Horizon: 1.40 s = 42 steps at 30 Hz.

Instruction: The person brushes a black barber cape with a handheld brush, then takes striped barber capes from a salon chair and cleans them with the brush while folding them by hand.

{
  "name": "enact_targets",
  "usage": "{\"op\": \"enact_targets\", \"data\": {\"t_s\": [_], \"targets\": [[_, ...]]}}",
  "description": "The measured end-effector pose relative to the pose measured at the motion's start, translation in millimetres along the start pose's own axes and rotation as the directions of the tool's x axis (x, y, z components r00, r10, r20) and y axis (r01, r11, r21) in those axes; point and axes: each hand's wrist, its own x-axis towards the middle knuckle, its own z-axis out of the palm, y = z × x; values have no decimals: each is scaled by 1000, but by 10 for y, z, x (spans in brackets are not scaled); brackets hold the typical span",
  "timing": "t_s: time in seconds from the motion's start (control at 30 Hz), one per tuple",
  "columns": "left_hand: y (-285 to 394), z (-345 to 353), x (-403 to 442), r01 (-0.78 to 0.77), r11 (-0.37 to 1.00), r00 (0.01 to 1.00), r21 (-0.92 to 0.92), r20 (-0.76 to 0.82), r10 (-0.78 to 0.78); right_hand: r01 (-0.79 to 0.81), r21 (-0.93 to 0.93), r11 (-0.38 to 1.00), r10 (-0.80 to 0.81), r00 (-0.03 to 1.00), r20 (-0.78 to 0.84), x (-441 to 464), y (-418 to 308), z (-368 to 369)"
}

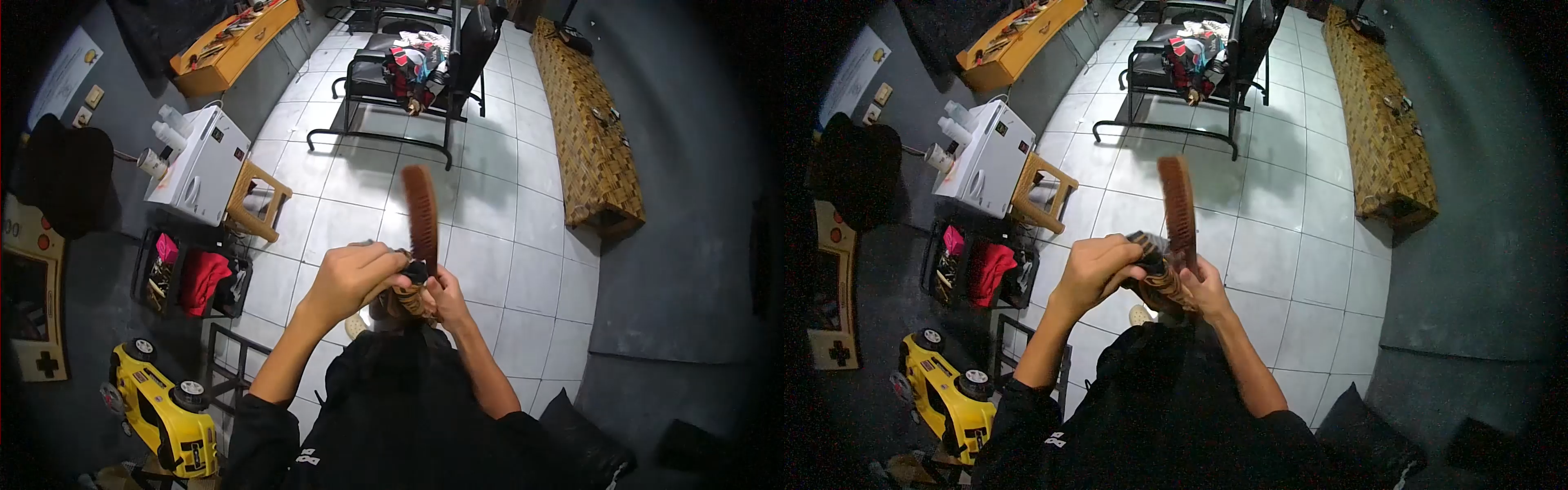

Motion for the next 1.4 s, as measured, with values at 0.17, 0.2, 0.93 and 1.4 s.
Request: {"op": "enact_targets", "data": {"t_s": [0.17, 0.2, 0.93, 1.4], "targets": [[-74, 92, -49, 110, 994, 985, 13, 129, -111, 299, 74, 951, -304, 951, 63, -141, -538, 436], [-97, 82, -69, 147, 989, 975, 2, 170, -145, 292, -5, 956, -291, 954, 65, -140, -549, 427], [56, 299, -434, 292, 313, 723, -904, -6, -691, 133, -106, 985, -111, 975, 193, -312, -565, 560], [107, -210, 229, 201, 371, 714, -907, -123, -689, -235, -941, 244, 401, 908, -123, 26, 1336, -622]]}}
